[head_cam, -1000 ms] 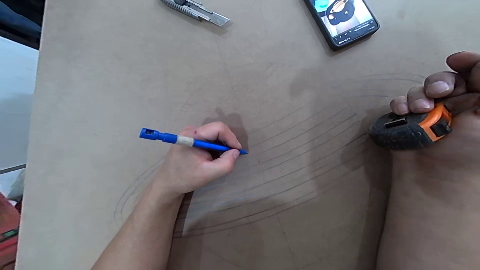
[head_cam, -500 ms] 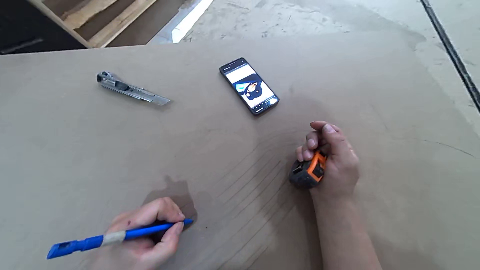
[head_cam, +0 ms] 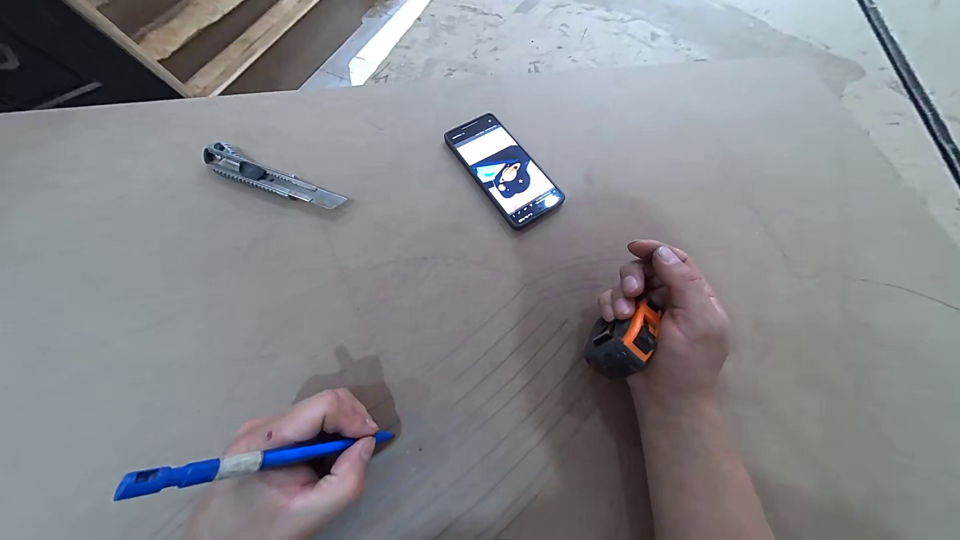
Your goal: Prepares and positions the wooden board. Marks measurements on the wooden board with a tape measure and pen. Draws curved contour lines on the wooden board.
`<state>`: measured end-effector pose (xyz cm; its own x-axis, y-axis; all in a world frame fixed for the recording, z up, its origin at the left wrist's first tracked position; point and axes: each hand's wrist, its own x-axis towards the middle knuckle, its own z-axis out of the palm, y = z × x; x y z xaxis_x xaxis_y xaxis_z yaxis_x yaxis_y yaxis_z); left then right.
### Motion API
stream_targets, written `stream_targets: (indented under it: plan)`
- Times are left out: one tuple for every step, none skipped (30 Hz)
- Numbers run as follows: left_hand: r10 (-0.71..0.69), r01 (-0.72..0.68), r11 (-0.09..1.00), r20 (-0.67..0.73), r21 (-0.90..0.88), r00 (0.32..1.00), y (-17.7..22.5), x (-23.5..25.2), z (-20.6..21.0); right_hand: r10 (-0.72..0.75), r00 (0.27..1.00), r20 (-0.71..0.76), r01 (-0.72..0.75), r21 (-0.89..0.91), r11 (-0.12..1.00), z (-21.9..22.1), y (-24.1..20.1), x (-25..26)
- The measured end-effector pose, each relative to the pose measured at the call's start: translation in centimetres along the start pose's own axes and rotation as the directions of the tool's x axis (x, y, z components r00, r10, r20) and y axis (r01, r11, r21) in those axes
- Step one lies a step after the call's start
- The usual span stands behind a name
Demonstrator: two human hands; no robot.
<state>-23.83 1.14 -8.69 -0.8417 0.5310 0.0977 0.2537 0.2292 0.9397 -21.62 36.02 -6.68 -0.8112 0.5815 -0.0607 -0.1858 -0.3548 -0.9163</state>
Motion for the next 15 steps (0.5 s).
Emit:
stream_targets:
  plan:
    - [0.001,-0.001,1.0,-0.007,0.0,1.0,-0.1,0.0,0.0,0.004,1.0,-0.001,-0.004,0.0,1.0,0.0,0.0,0.0]
    - [0.002,-0.002,1.0,-0.019,-0.003,1.0,-0.2,0.0,0.1,0.005,1.0,0.0,-0.005,0.003,1.0,-0.1,0.0,0.1]
    - [-0.002,0.002,1.0,-0.033,-0.003,0.999,-0.2,0.1,0.2,0.001,1.0,0.01,-0.001,0.006,1.0,-0.2,0.0,0.3]
    - [-0.009,0.009,1.0,-0.049,0.004,0.999,-0.1,0.1,0.3,-0.01,1.0,0.028,0.01,0.009,1.0,-0.5,0.2,0.5]
    - [-0.025,0.026,1.0,-0.059,0.014,0.998,0.2,0.1,0.3,-0.017,0.998,0.058,0.017,0.005,1.0,-0.7,0.3,0.7]
    - [-0.051,0.052,0.998,-0.064,0.023,0.997,0.6,-0.1,0.3,-0.019,0.996,0.087,0.02,-0.004,1.0,-0.9,0.3,0.8]
    - [-0.071,0.073,0.997,-0.061,0.023,0.996,1.0,-0.3,0.4,-0.022,0.995,0.1,0.024,-0.02,1.0,-0.9,0.3,0.7]
    - [-0.075,0.077,0.997,-0.06,0.026,0.995,1.3,-0.1,0.3,-0.024,0.994,0.107,0.028,-0.035,0.999,-0.8,0.3,0.8]
    - [-0.076,0.078,0.996,-0.056,0.036,0.996,1.5,0.0,0.3,-0.026,0.993,0.112,0.032,-0.05,0.998,-0.7,0.2,0.9]
    - [-0.077,0.08,0.996,-0.049,0.05,0.996,1.6,0.0,0.3,-0.028,0.993,0.112,0.035,-0.061,0.998,-0.6,0.2,0.9]
    - [-0.075,0.077,0.995,-0.041,0.059,0.996,1.6,0.1,0.2,-0.031,0.994,0.108,0.039,-0.067,0.997,-0.6,0.3,1.0]
    - [-0.069,0.071,0.995,-0.03,0.067,0.997,1.6,0.2,0.2,-0.035,0.994,0.104,0.042,-0.066,0.997,-0.6,0.3,1.0]
    - [-0.063,0.065,0.996,-0.021,0.066,0.998,1.6,0.2,0.1,-0.037,0.994,0.098,0.043,-0.063,0.997,-0.6,0.3,1.0]
    - [-0.062,0.063,0.996,-0.019,0.064,0.998,1.6,0.2,0.1,-0.037,0.995,0.091,0.042,-0.055,0.998,-0.5,0.3,1.0]
    - [-0.062,0.063,0.996,-0.022,0.062,0.998,1.6,0.2,0.1,-0.036,0.996,0.085,0.04,-0.045,0.998,-0.5,0.4,1.0]
